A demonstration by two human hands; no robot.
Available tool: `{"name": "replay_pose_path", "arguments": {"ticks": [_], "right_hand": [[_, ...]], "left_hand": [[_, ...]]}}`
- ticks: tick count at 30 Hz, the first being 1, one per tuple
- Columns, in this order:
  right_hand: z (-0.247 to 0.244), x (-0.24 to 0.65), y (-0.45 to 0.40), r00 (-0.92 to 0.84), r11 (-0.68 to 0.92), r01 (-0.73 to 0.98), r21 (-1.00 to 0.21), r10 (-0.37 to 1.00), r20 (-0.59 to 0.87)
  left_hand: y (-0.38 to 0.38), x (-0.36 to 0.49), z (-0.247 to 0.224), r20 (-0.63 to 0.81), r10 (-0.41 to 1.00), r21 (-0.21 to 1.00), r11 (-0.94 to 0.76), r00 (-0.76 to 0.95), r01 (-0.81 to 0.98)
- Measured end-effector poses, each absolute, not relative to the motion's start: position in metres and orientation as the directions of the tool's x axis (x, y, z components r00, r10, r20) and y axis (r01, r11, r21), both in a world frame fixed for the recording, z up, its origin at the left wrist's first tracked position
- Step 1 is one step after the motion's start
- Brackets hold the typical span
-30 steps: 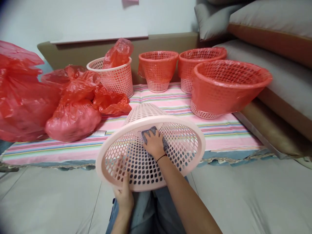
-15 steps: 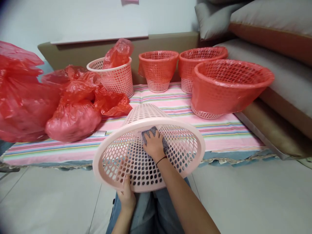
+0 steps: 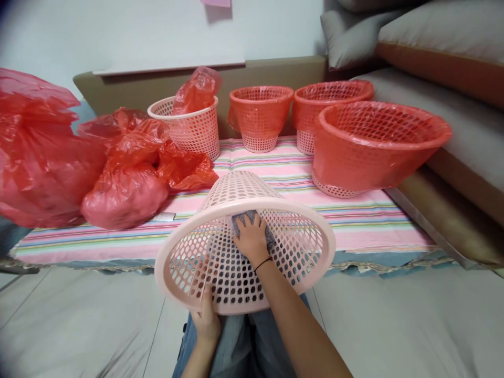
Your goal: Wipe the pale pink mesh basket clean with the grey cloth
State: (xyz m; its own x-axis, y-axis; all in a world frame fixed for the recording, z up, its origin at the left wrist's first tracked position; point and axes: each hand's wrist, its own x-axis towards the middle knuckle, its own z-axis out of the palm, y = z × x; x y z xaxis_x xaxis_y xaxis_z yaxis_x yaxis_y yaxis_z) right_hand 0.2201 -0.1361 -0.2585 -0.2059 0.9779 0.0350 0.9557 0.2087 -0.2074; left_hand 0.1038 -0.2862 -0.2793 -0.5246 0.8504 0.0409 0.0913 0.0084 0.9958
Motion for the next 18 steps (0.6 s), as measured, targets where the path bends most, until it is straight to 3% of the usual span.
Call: {"name": "replay_pose_path", "arguments": {"ticks": [9, 18], "right_hand": [[-0.253, 0.222, -0.135, -0.204, 0.198, 0.952, -0.234, 0.979, 0.000], [-0.238, 0.224, -0.186, -0.285, 0.271, 0.899, -0.343, 0.958, 0.011]], "left_hand": [[-0.281, 0.108, -0.279, 0.117, 0.819, 0.989, -0.151, -0.562, -0.014], [-0.281, 0.109, -0.278, 0.065, 0.795, 0.997, -0.081, -0.603, -0.001]]}}
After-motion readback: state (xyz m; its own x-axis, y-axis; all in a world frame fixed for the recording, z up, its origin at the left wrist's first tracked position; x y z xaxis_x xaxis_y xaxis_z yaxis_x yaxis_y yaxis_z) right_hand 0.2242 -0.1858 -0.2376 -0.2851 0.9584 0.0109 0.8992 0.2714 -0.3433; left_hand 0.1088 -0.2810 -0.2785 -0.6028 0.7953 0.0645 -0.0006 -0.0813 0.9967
